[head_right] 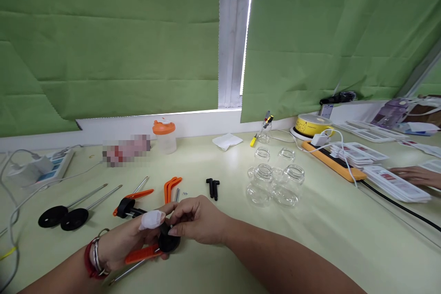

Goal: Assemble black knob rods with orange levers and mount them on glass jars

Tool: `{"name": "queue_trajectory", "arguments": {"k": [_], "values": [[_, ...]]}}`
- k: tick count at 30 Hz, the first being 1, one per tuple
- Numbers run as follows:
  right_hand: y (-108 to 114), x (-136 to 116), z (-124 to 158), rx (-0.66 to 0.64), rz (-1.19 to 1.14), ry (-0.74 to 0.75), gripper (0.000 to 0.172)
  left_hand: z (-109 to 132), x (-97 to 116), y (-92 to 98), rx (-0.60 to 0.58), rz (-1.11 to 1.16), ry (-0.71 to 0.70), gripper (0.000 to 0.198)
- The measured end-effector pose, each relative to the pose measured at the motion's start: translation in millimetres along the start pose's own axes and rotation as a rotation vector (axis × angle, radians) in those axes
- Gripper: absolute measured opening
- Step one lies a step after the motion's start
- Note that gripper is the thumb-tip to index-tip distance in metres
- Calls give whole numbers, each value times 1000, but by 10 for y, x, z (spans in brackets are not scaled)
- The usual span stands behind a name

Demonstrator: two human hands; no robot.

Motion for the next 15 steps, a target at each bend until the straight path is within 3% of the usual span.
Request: {"name": "queue_trajectory", "arguments": {"k": [6,15], "values": [[3,-11,4,26,20,6,14,0,12,-3,-18,-19,-51,46],[71,87,17,107,6,-131,21,11,1,-4,13,-1,-26,55]]}}
Point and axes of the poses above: each hand's wrist, its own z-axis away from the middle knuckle, its own y-axis out of the back of the hand, x = y × z, the point moved 6 cm from there along -z, towards the middle knuckle, and after that the axes turned 7 degrees about -z, right-handed, at the moved point
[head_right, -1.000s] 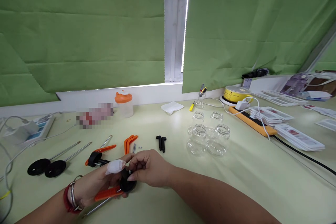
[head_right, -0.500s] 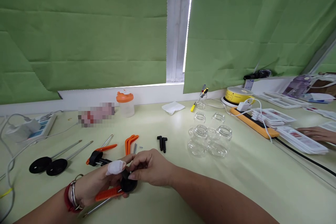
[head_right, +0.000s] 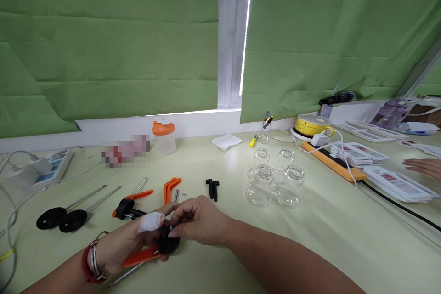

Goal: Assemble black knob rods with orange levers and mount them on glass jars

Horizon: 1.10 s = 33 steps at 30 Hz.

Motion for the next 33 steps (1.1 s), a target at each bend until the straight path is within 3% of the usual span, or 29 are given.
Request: {"name": "queue_trajectory", "arguments": {"k": [16,24,33], "values": [[-10,-41,11,-46,61,84,15,-3,18,-9,-10,-77,-22,34],[13,27,23,10,58,-39,24,28,73,-47,14,-90,-29,44],[4,-29,30,-28,129,15,14,41,78,-49,24,-76,-19,52]]}}
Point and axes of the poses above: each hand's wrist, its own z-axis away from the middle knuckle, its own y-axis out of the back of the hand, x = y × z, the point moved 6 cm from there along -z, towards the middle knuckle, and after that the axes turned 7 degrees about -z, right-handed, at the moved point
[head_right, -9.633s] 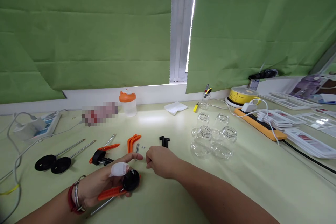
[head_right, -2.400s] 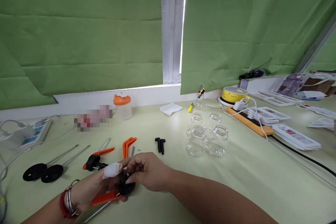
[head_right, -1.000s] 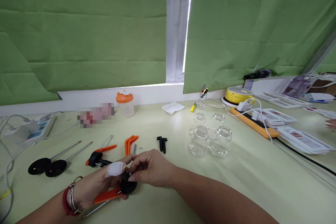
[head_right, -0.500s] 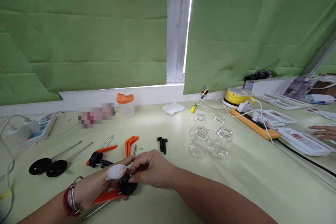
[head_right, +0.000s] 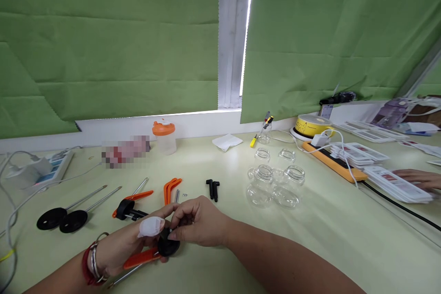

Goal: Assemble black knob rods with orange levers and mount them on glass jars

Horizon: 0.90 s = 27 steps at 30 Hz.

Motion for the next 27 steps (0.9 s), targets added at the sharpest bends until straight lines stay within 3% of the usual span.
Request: {"name": "queue_trajectory", "arguments": {"k": [10,16,27], "values": [[15,-4,-3,3,15,31,16,-13,-42,24,-18,13,13,51],[6,14,5,50,58,-38,22,-1,-25,31,10,7,1,50],[5,-70,-5,83,110,22,17,32,63,19,88,-4,-10,60]]}}
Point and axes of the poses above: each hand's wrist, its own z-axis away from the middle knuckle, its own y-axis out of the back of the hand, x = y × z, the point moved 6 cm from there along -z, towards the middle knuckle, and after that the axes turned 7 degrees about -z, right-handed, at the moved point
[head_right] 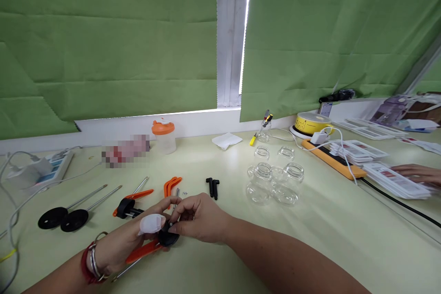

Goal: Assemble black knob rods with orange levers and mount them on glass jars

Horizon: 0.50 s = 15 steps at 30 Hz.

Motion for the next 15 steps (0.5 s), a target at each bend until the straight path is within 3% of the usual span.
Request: {"name": "queue_trajectory", "arguments": {"k": [15], "values": [[-20,4,6,-56,-54,6,18,-25,-20,-1,-11,9,8,56]]}}
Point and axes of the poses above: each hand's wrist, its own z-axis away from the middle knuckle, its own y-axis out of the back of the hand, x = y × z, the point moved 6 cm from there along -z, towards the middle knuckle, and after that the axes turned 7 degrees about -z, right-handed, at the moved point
